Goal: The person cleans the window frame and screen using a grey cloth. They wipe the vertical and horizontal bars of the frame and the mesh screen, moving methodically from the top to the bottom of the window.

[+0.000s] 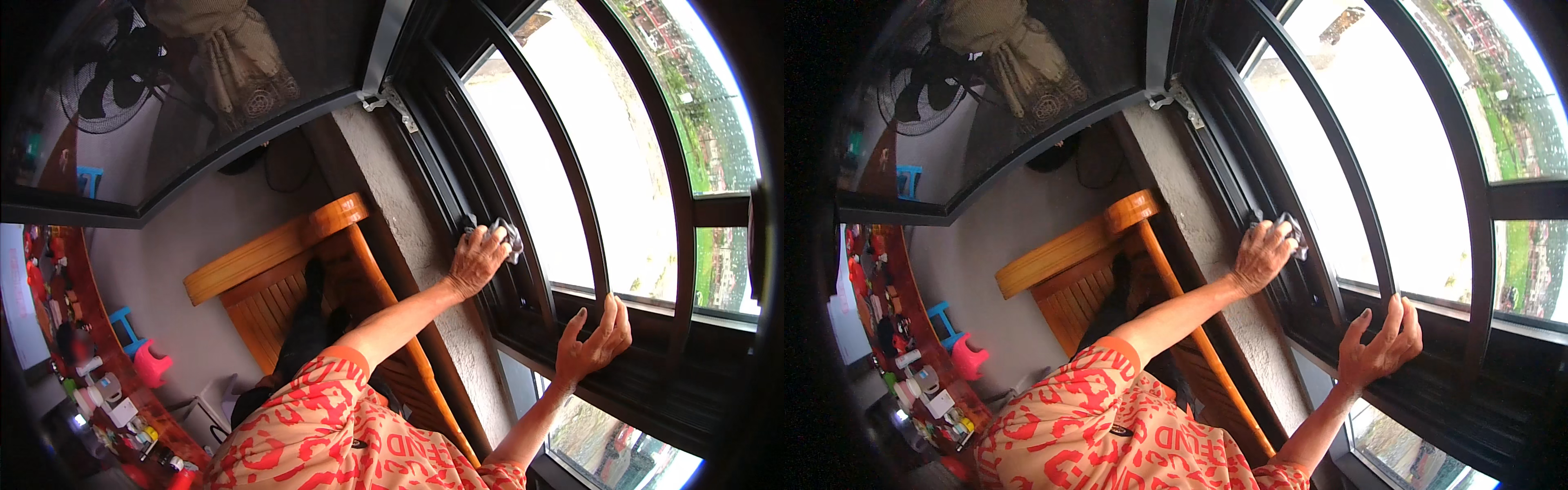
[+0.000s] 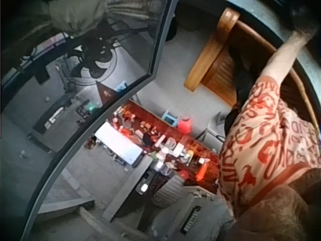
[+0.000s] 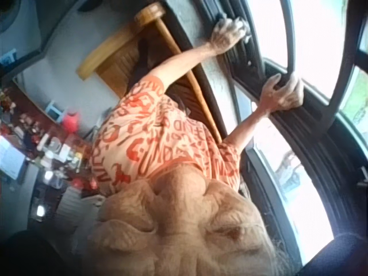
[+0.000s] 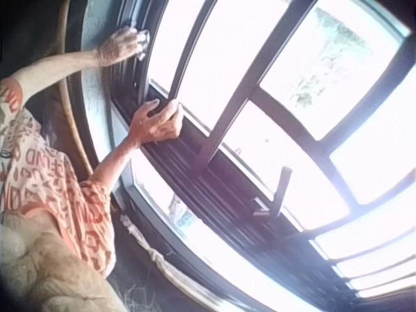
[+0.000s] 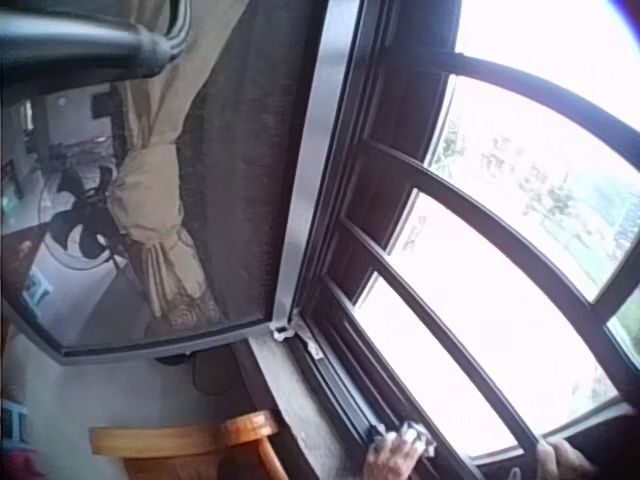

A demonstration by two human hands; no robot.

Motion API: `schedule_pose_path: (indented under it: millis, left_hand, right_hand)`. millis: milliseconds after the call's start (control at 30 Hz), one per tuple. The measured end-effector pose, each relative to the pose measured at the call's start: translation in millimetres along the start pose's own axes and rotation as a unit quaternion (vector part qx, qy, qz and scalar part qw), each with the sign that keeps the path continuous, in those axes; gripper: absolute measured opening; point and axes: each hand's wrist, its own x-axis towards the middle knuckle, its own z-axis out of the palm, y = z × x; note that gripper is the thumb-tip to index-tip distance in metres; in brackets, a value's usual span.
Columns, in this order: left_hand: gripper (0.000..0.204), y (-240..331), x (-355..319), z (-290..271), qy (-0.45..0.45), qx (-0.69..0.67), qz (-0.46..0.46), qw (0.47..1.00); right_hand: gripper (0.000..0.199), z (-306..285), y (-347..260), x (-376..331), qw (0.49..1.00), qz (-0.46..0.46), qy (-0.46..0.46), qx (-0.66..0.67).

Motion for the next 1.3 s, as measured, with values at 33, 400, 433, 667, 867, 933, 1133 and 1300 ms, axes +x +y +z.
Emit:
schedule_pose_path:
  millis: [33,400,433,667,867,933,1133,1300]
  left_hand:
    - [0.015,-8.2,5.4,-0.2,0.011,-0.003,-0.004,1.0]
    - [0.033,-69.4,52.5,-9.7,0.055,-0.08,-0.082,0.992]
    - [0.035,-74.8,59.1,-10.9,0.08,-0.084,-0.085,0.99]
    - [0.042,-117.6,95.2,-17.1,0.082,-0.096,-0.121,0.985]
    - [0.028,-153.9,144.1,-17.1,0.219,-0.18,-0.266,0.921]
    - [0.03,-156.7,156.3,-22.8,0.207,-0.138,-0.272,0.93]
    - [0.033,-141.3,133.5,-20.9,0.125,-0.106,-0.246,0.955]
    - [0.042,-138.3,120.9,-29.7,0.088,-0.117,-0.166,0.975]
  right_hand:
    - [0.041,-0.2,0.0,-0.4,1.0,0.0,-0.001,-0.004]
    - [0.036,-2.1,1.0,-0.2,1.0,0.0,-0.002,-0.026]
    - [0.036,-2.9,1.6,-0.2,1.0,0.0,-0.004,-0.027]
    - [0.039,-6.4,-1.2,-1.9,0.999,0.009,-0.028,-0.033]
    - [0.04,-8.1,0.7,-5.5,0.998,0.011,-0.036,-0.046]
    - [0.041,-7.8,0.4,-6.3,0.998,0.013,-0.04,-0.049]
    - [0.042,-11.0,-2.6,-3.4,0.998,0.017,-0.043,-0.048]
    - [0.042,-7.8,-1.2,-3.2,0.999,0.009,-0.03,-0.04]
